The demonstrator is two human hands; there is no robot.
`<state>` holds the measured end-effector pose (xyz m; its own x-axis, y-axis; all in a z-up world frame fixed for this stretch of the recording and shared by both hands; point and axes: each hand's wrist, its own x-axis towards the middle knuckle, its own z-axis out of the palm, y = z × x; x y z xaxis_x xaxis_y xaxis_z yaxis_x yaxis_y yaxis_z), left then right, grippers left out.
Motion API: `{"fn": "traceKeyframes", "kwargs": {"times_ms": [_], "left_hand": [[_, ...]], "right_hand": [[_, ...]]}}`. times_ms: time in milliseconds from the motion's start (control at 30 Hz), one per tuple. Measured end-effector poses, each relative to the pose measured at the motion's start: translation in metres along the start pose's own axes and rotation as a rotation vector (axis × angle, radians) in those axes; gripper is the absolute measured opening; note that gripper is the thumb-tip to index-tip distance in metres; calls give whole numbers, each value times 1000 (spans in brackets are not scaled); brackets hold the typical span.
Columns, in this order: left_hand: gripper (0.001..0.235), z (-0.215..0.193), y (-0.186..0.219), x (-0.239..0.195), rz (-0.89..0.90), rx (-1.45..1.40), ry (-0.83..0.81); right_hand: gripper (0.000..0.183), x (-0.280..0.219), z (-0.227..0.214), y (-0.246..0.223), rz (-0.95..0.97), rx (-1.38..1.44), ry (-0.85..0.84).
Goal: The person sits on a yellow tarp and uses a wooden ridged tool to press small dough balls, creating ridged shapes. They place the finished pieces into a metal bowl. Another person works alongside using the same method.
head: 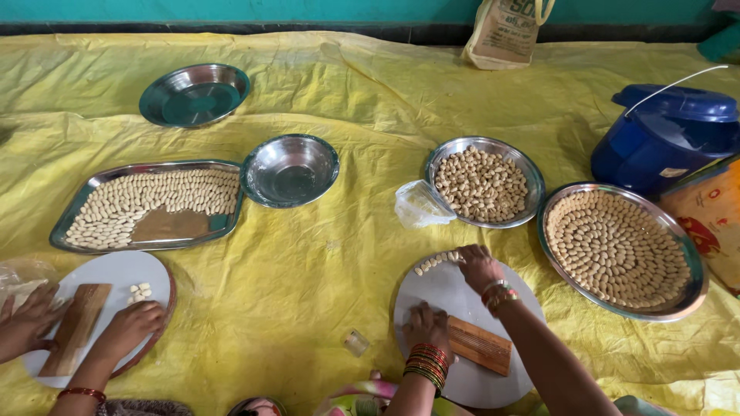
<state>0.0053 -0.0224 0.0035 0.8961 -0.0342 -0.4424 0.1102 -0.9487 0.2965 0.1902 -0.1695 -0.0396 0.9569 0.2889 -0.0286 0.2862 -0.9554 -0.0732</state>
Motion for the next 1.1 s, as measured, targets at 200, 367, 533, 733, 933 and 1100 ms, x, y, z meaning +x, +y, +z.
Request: {"fn": "traceKeyframes", "kwargs": {"times_ms": [200, 367, 533, 733, 933, 1100], "left_hand": [[102, 9, -4, 5, 22, 9, 31], [104, 5, -4, 6, 17, 37, -16], [104, 1, -5, 3, 12, 43, -31], [102, 1, -7, -2, 31, 30, 51], [105, -13, -5, -4, 22, 43, -78], [105, -19, -3, -10, 18, 50, -70]], "right_hand": [[43, -56, 23, 11, -117, 95, 278], [34, -85, 11, 21, -182, 42, 191], [38, -109, -16, 9, -148, 119, 103], [46, -116, -20, -3, -23, 243, 50], [43, -32, -38, 15, -94, 76, -142], [52, 27, -91, 18, -187, -51, 508]]}}
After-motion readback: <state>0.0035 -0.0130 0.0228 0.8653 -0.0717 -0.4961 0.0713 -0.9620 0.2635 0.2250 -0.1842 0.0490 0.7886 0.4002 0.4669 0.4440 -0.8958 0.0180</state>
